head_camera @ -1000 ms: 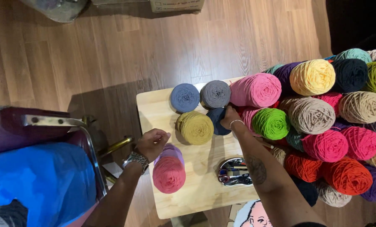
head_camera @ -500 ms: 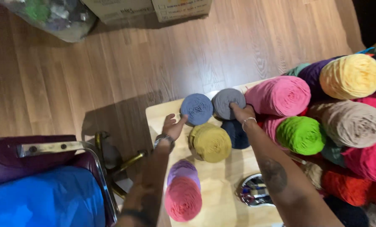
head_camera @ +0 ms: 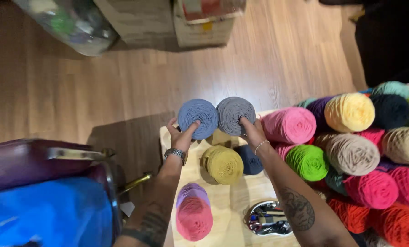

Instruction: The person picks up several yarn balls from a table and places them into a blue bag, then removes other yarn balls from the bag and arranges them on the table.

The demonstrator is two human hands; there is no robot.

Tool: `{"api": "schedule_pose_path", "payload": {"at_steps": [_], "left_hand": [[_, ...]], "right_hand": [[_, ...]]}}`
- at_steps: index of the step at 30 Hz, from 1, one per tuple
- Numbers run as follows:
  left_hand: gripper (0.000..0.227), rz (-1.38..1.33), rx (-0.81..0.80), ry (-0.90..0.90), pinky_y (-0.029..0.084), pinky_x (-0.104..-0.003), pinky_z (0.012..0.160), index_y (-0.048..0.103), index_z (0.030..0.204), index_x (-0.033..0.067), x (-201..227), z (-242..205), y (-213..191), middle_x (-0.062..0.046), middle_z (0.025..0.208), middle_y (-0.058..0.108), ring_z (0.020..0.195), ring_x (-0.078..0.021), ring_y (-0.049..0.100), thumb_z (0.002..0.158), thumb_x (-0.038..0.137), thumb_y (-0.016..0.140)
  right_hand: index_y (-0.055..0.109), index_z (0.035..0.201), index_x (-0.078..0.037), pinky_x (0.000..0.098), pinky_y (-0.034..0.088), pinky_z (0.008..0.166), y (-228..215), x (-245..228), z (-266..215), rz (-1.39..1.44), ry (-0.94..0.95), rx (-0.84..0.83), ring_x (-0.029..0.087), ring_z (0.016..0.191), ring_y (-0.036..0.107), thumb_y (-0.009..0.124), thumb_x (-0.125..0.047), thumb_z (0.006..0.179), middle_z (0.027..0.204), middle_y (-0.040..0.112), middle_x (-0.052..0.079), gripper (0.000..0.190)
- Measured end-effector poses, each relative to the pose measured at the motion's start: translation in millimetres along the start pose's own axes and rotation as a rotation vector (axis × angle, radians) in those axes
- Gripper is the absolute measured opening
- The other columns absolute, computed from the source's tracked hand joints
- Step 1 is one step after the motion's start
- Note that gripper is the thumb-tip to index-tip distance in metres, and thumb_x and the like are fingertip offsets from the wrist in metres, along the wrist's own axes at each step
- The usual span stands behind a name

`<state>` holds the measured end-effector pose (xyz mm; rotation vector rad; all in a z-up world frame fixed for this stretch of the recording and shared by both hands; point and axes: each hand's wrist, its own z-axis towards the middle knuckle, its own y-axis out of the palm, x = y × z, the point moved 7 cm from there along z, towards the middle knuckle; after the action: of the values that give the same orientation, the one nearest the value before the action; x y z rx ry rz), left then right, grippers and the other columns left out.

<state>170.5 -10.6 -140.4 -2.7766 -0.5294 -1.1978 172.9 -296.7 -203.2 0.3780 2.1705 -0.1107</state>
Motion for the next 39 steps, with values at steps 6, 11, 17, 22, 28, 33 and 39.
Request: {"api": "schedule_pose_path", "payload": {"at_steps": [6,11,17,22,28,33,39], "left_hand": [[0.056,-0.247,-0.207,0.169,0.059,-0.039,0.091,0.061,0.134,-0.0003,95,-105,-68,-0.015,0.126,0.07,0.112,-0.025,0.069,0.083,0.013,0.078],[0.054,-0.196,-0.152,0.14,0.055,-0.039,0.099,0.062,0.133,0.0013,136,-233,-205,-0.012,0.126,0.072,0.116,-0.0236,0.069,0.083,0.02,0.072],[0.075,0.336,-0.171,0.431,0.044,-0.045,0.106,0.054,0.139,0.0065,134,-352,-351,-0.02,0.139,0.06,0.127,-0.0337,0.056,0.071,0.026,0.078],[0.09,1.134,-0.195,0.703,0.019,-0.057,0.113,0.068,0.126,0.0043,124,-401,-358,-0.032,0.155,0.037,0.146,-0.0516,0.031,0.051,0.048,0.092],[0.085,1.5,-0.469,0.39,0.033,-0.054,0.111,0.069,0.118,0.0027,79,-406,-361,-0.023,0.146,0.049,0.129,-0.0413,0.052,0.054,0.056,0.082],[0.075,1.22,-0.39,0.604,0.046,-0.054,0.095,0.069,0.1,-0.0029,99,-427,-374,-0.019,0.121,0.06,0.114,-0.0393,0.059,0.054,0.055,0.084],[0.074,1.124,-0.369,0.709,0.053,-0.048,0.088,0.067,0.097,-0.0056,117,-444,-378,-0.018,0.113,0.062,0.104,-0.0383,0.062,0.056,0.053,0.083]], "right_hand": [[0.039,0.135,-0.006,0.0494,0.057,0.095,114,-111,-93,0.097,0.073,-0.097,0.028,0.116,0.063,0.063,-0.018,0.085,0.128,0.058,0.015,0.057],[0.051,0.138,-0.001,0.0497,0.052,0.105,250,-158,-197,0.226,0.125,-0.584,0.028,0.119,0.064,0.058,-0.023,0.088,0.133,0.063,0.016,0.054],[0.053,0.137,-0.004,0.047,0.049,0.109,387,-141,-330,0.206,0.272,-0.98,0.024,0.122,0.064,0.057,-0.024,0.089,0.135,0.064,0.011,0.052],[0.06,0.133,-0.001,0.0474,0.047,0.111,479,-65,-418,-0.037,0.392,-1.165,0.024,0.122,0.062,0.06,-0.026,0.098,0.132,0.065,0.012,0.043],[0.063,0.132,-0.007,0.0414,0.048,0.102,497,32,-428,-0.588,0.465,-1.076,0.017,0.125,0.061,0.061,-0.04,0.09,0.134,0.065,0.002,0.053],[0.041,0.148,0.002,0.0351,0.044,0.112,493,-2,-420,-1.447,-0.446,-0.902,0.033,0.136,0.054,0.084,-0.051,0.07,0.147,0.052,0.023,0.104],[0.034,0.152,-0.002,0.0487,0.033,0.115,516,18,-473,-2.138,-0.625,-0.777,0.046,0.14,0.037,0.087,-0.061,0.068,0.151,0.042,0.024,0.116]]}}
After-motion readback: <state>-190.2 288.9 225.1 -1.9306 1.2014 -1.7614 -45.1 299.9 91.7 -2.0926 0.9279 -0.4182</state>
